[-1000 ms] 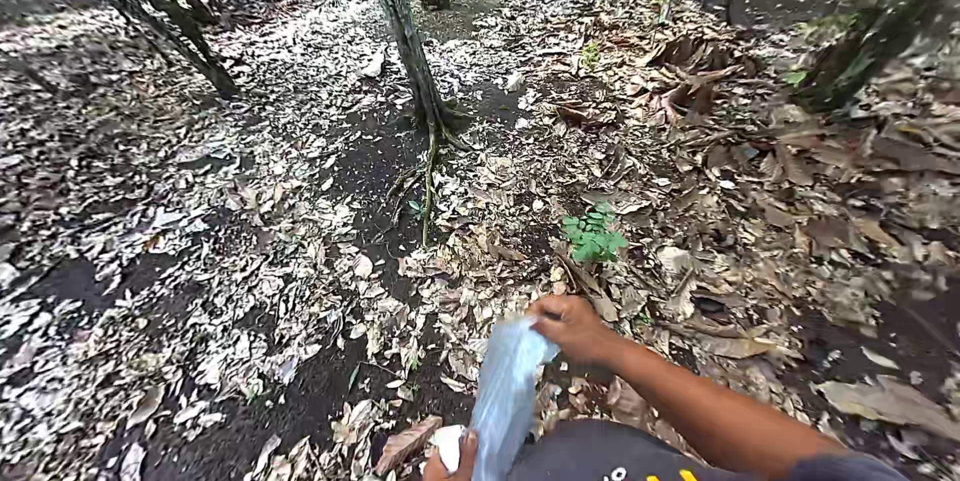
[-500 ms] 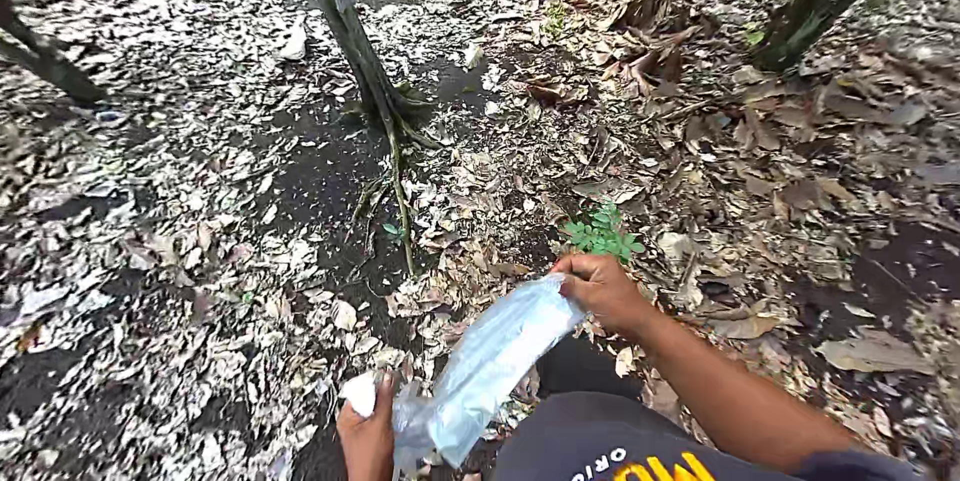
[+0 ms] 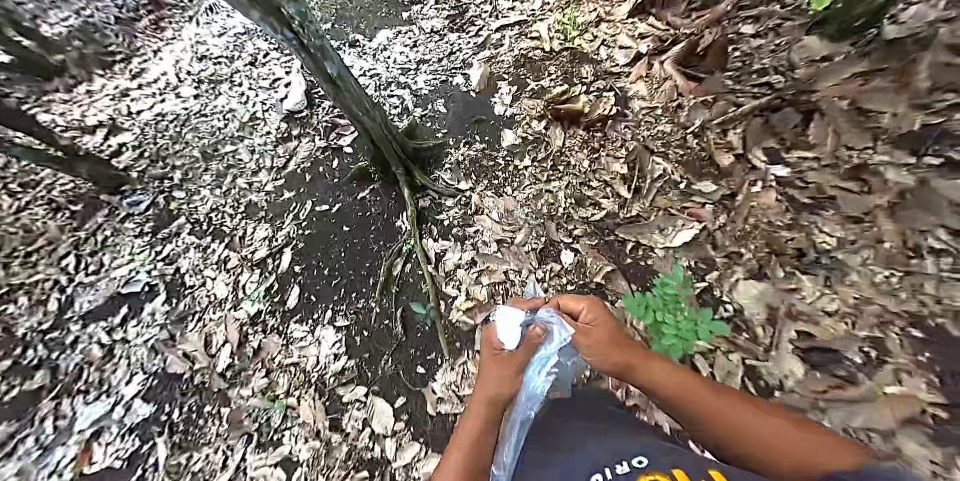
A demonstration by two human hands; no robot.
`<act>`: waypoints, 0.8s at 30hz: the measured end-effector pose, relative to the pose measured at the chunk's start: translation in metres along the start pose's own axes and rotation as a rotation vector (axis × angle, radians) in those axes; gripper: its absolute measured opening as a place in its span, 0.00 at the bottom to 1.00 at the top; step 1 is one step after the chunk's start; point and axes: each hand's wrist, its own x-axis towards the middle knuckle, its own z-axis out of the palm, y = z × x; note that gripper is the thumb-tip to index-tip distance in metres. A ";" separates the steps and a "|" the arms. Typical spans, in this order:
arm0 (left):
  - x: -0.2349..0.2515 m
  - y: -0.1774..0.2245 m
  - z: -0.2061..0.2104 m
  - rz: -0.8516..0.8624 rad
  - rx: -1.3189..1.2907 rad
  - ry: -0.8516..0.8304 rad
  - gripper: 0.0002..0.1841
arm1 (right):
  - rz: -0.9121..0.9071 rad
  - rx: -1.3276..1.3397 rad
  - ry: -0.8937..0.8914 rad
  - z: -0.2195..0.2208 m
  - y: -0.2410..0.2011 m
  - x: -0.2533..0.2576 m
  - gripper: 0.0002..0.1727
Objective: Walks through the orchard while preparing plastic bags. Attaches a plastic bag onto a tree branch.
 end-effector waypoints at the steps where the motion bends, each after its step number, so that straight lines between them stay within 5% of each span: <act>1: 0.022 0.003 -0.001 0.044 -0.011 0.027 0.16 | -0.026 -0.030 0.021 -0.006 -0.007 0.019 0.12; 4: 0.085 0.002 -0.008 0.128 -0.031 0.108 0.07 | -0.106 -0.112 0.093 -0.020 -0.014 0.072 0.13; 10: 0.216 -0.020 -0.062 0.010 -0.043 0.135 0.08 | -0.232 -0.374 0.213 -0.044 0.015 0.207 0.18; 15: 0.348 -0.045 -0.148 -0.124 -0.001 0.206 0.12 | -0.298 -0.629 0.258 -0.062 0.044 0.367 0.25; 19: 0.474 -0.048 -0.216 -0.226 -0.085 0.250 0.13 | -0.134 -0.633 0.307 -0.073 0.036 0.504 0.25; 24: 0.621 -0.035 -0.298 -0.117 -0.305 0.052 0.24 | -0.153 -0.551 0.381 -0.094 0.007 0.636 0.18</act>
